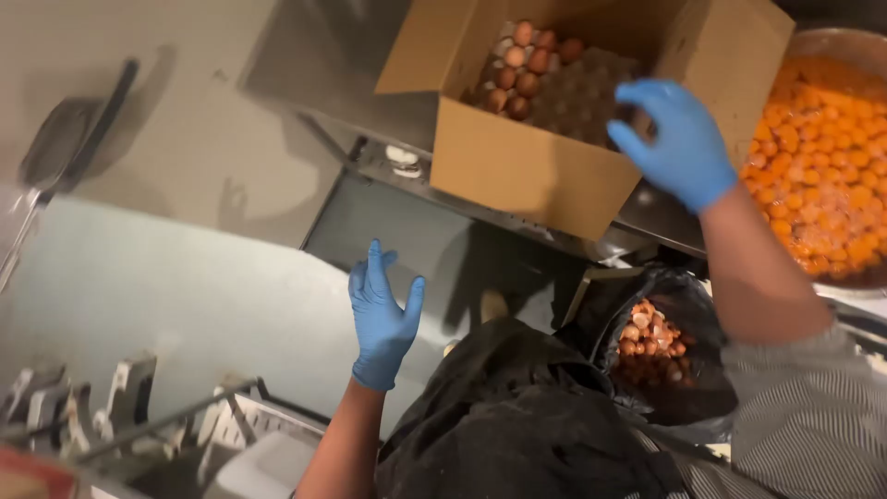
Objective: Cracking eggs and separating the yolks into a large metal bowl while discarding the shells into a bag.
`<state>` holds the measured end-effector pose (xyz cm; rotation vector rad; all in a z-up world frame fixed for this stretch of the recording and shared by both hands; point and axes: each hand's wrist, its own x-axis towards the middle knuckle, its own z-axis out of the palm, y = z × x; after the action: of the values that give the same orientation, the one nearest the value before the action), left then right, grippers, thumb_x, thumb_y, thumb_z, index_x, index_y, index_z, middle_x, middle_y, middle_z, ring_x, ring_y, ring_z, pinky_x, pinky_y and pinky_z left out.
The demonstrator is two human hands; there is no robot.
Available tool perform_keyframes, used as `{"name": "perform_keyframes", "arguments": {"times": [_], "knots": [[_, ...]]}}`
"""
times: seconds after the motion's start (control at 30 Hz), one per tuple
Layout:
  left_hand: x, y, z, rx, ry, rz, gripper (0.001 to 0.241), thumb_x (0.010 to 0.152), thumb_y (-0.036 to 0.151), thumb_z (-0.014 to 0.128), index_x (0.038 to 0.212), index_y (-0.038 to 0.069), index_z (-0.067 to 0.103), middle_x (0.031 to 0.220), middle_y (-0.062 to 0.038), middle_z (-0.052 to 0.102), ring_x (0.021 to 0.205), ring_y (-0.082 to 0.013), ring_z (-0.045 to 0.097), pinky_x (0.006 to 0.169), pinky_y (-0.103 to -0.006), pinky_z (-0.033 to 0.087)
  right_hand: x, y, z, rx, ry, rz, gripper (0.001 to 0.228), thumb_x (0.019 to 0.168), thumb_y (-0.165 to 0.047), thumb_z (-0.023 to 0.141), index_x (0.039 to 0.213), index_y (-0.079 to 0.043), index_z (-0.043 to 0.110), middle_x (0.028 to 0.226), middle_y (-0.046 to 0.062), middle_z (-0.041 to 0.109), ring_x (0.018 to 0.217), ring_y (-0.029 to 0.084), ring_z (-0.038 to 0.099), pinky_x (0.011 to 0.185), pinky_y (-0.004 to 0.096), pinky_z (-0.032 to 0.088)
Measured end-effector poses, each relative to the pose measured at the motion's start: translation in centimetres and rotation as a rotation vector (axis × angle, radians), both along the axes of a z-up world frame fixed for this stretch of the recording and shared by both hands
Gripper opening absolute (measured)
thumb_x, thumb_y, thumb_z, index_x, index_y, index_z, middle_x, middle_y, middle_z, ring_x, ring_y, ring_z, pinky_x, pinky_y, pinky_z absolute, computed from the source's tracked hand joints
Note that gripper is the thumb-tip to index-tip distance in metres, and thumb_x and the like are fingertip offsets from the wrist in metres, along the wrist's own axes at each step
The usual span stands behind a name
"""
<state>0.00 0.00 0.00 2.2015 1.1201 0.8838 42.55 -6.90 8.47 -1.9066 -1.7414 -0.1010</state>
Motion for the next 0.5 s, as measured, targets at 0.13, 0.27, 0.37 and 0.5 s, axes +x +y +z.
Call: {"name": "perform_keyframes", "arguments": {"times": [0.13, 0.27, 0.37, 0.5], "knots": [[2.9, 5.0, -0.2, 0.102, -0.056, -0.128, 0.078, 0.094, 0.023, 0.072, 0.155, -0.005, 0.034, 0.139, -0.021, 0.058, 0.132, -0.0396, 0.047, 0.113, -0.0483, 0.038, 6.8, 8.9, -1.9, -0.090, -0.159, -0.053, 0.041, 0.102, -0.033, 0.072, 0.130, -0.004, 0.067, 0.130, 0.021, 0.066, 0.118, 0.042, 0.062, 0.101, 0.050, 0.051], [7.4, 10.8, 1.2, 0.105, -0.062, -0.096, 0.076, 0.089, 0.020, 0.076, 0.151, -0.004, 0.038, 0.147, -0.026, 0.049, 0.138, -0.0436, 0.041, 0.115, -0.0525, 0.035, 12.4, 18.9, -4.4, -0.585, -0.311, -0.234, 0.052, 0.094, -0.051, 0.065, 0.125, -0.009, 0.070, 0.126, 0.022, 0.066, 0.114, 0.042, 0.064, 0.094, 0.052, 0.052], [8.4, 11.7, 2.1, 0.116, -0.062, -0.098, 0.074, 0.091, 0.017, 0.075, 0.152, -0.004, 0.038, 0.149, -0.024, 0.048, 0.141, -0.0439, 0.042, 0.118, -0.0518, 0.036, 12.8, 23.1, -8.2, -0.920, -0.293, -0.226, 0.048, 0.092, -0.046, 0.062, 0.125, -0.013, 0.073, 0.126, 0.020, 0.068, 0.113, 0.041, 0.067, 0.094, 0.051, 0.054], [11.0, 15.7, 3.7, 0.203, -0.067, -0.262, 0.073, 0.090, 0.020, 0.076, 0.149, -0.003, 0.040, 0.151, -0.022, 0.048, 0.144, -0.0434, 0.041, 0.123, -0.0535, 0.034, 19.8, 26.7, -21.4, -0.817, -0.486, -0.244, 0.038, 0.093, -0.026, 0.058, 0.123, -0.005, 0.070, 0.127, 0.025, 0.067, 0.107, 0.041, 0.069, 0.085, 0.052, 0.058]]}}
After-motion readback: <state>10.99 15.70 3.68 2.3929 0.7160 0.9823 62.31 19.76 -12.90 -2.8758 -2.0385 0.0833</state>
